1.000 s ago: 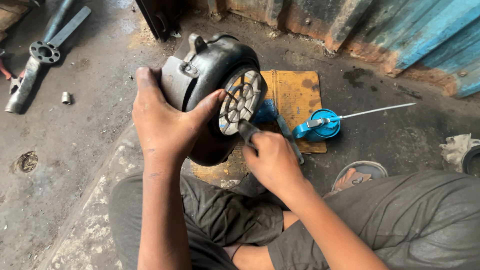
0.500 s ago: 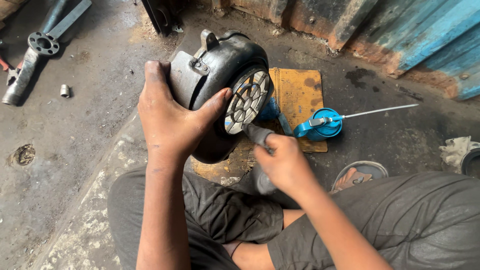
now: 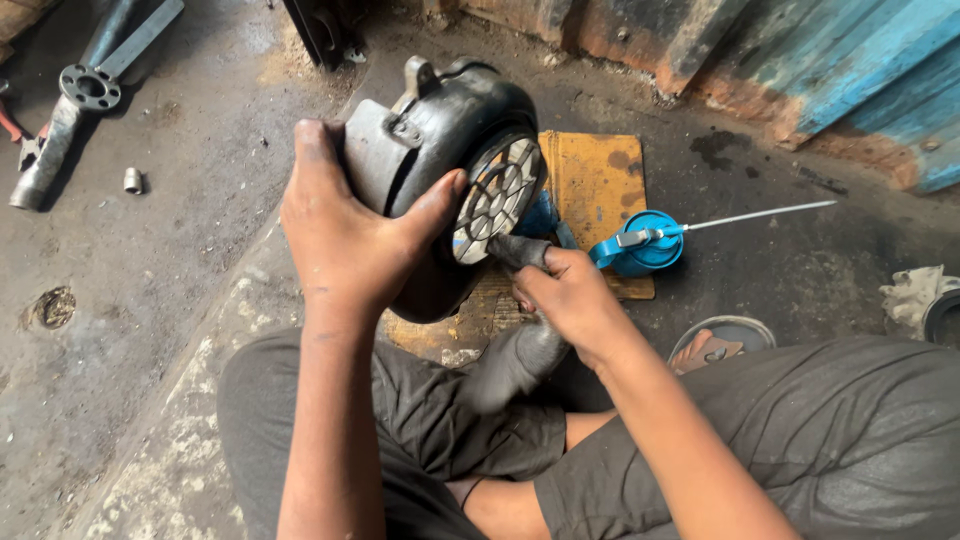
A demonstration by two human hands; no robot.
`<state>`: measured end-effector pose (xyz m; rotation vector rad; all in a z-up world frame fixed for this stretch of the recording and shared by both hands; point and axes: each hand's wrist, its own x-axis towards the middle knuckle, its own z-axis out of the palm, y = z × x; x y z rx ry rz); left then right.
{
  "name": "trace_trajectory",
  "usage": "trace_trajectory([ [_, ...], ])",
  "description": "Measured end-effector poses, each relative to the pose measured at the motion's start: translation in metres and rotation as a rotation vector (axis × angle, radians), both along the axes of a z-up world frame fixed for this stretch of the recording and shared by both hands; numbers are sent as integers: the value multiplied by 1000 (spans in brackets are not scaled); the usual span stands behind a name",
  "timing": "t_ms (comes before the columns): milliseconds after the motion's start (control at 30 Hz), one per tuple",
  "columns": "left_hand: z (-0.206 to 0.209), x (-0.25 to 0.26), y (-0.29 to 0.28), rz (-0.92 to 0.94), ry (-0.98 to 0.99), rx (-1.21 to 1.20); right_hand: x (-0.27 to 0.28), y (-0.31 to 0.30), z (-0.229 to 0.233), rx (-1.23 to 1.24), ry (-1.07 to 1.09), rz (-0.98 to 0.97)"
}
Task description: The person sits on the floor and scrubs a black mechanical housing with a grey cloth. They repeatedly dip the cloth into a blue oil can to apply liquid and continue scrubbing the object's surface and interior grate.
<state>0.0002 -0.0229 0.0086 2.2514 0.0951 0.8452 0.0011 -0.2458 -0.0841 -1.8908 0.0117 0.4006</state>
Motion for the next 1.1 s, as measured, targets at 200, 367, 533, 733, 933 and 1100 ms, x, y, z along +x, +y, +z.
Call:
trace_trajectory([
  [200,4,0,1,-14,95,-33,-1,-1,11,-647,-753,48],
  [367,1,4,-1,-42,14,2,-7,10,-4,-610,-713,-57],
  [533,0,11,2,-40,8,-53,-7,16,-35,390,-82,-71],
  [733,-1,17,5,-35,63,-37,27,-17,9,-854,-1081,245],
  [933,-10,31,-15,-41,-44,-61,32,1,-14,-476,-883,8],
  [1100,-9,33,0,-27,-23,-85,9,18,-30,5,-612,-91],
])
